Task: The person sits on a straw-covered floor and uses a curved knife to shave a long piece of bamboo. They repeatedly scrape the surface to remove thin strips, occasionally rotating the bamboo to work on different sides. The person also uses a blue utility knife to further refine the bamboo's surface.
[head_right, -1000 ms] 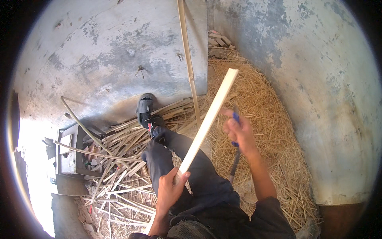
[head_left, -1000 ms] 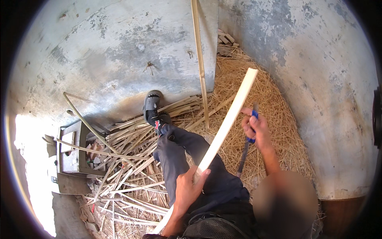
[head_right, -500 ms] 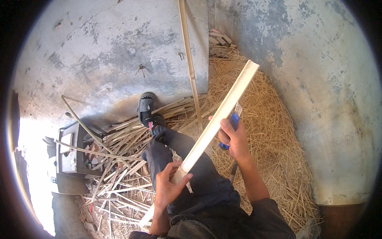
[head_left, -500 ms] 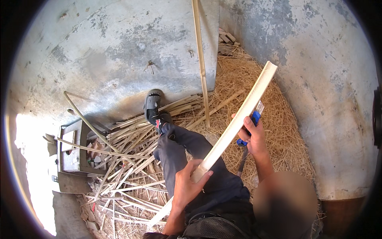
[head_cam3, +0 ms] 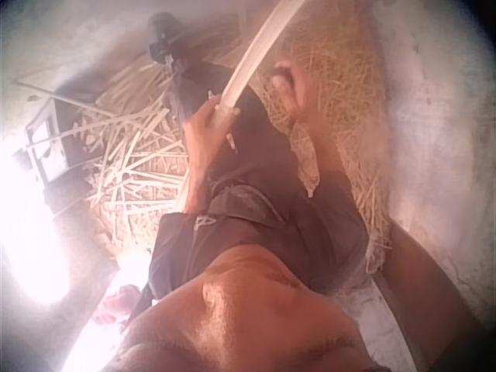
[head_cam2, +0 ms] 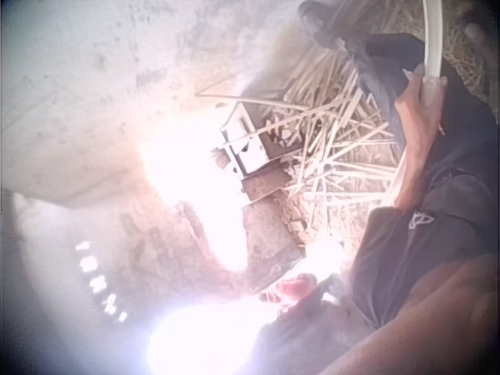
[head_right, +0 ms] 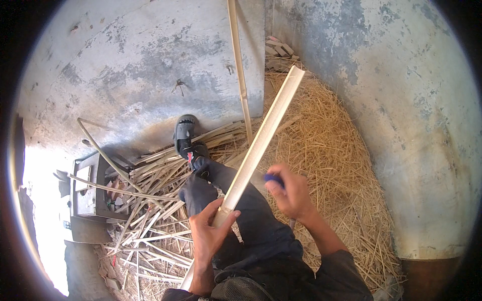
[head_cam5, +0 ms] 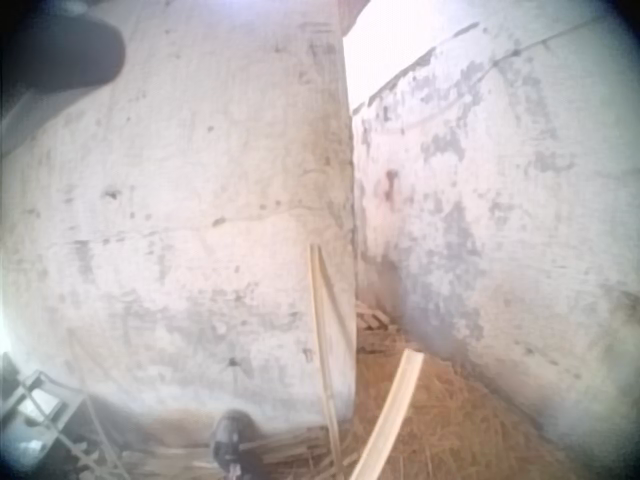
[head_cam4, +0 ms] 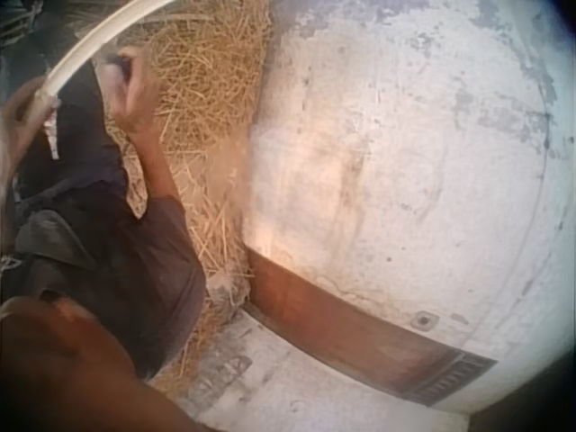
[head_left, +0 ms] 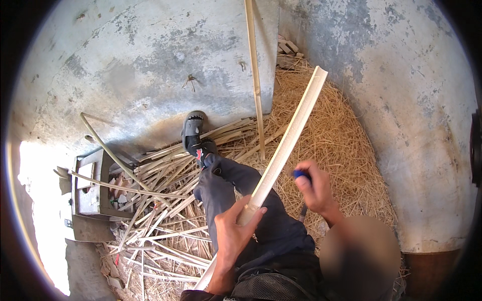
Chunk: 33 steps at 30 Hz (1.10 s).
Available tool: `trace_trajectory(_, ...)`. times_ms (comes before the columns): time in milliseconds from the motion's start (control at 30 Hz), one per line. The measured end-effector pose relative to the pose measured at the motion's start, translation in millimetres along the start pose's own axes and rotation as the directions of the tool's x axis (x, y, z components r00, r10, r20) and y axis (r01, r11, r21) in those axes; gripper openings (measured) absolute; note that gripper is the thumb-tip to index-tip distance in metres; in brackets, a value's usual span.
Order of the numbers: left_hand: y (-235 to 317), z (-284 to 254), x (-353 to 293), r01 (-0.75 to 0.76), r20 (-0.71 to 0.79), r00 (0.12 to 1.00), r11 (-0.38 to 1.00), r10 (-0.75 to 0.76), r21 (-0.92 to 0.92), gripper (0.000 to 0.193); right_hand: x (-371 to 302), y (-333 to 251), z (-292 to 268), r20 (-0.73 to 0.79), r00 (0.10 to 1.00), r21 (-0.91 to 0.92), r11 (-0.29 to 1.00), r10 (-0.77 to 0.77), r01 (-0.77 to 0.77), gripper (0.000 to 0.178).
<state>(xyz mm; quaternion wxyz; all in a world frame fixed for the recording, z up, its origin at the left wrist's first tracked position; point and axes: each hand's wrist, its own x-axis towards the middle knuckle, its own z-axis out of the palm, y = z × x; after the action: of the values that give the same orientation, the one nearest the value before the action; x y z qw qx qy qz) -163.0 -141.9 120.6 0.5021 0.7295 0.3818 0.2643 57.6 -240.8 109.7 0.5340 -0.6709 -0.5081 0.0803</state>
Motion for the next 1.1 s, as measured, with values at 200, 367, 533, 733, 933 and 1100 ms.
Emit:
trace_trajectory(200, 12, 5, 1, -0.05, -0.008, 0.999, 0.999, 0.05, 0.004, 0.04, -18, -12, 15, 0.22, 0.943, -0.287, 0.908, -0.248, 0.306, 0.031)
trace_trajectory(367, 15, 8, 1, -0.112, -0.048, 0.992, 0.993, 0.114, 0.042, 0.04, -19, -12, 20, 0.178, 0.941, -0.308, 0.891, -0.289, 0.332, 0.03)
trace_trajectory(533, 11, 10, 3, -0.096, -0.053, 0.994, 0.995, 0.096, 0.008, 0.039, -17, -16, 20, 0.17, 0.943, -0.352, 0.877, -0.285, 0.328, 0.028)
trace_trajectory(733, 11, 13, 3, -0.064, -0.069, 0.996, 0.998, 0.063, 0.0, 0.032, -14, -18, 19, 0.159, 0.941, -0.391, 0.856, -0.298, 0.337, 0.028)
trace_trajectory(933, 14, 12, 2, -0.069, -0.07, 0.995, 0.996, 0.073, 0.058, 0.029, -16, -15, 18, 0.152, 0.943, -0.422, 0.843, -0.297, 0.333, 0.028)
trace_trajectory(1100, 15, 13, 1, -0.065, -0.081, 0.994, 0.997, 0.068, 0.044, 0.033, -15, -13, 18, 0.143, 0.941, -0.437, 0.834, -0.307, 0.338, 0.03)
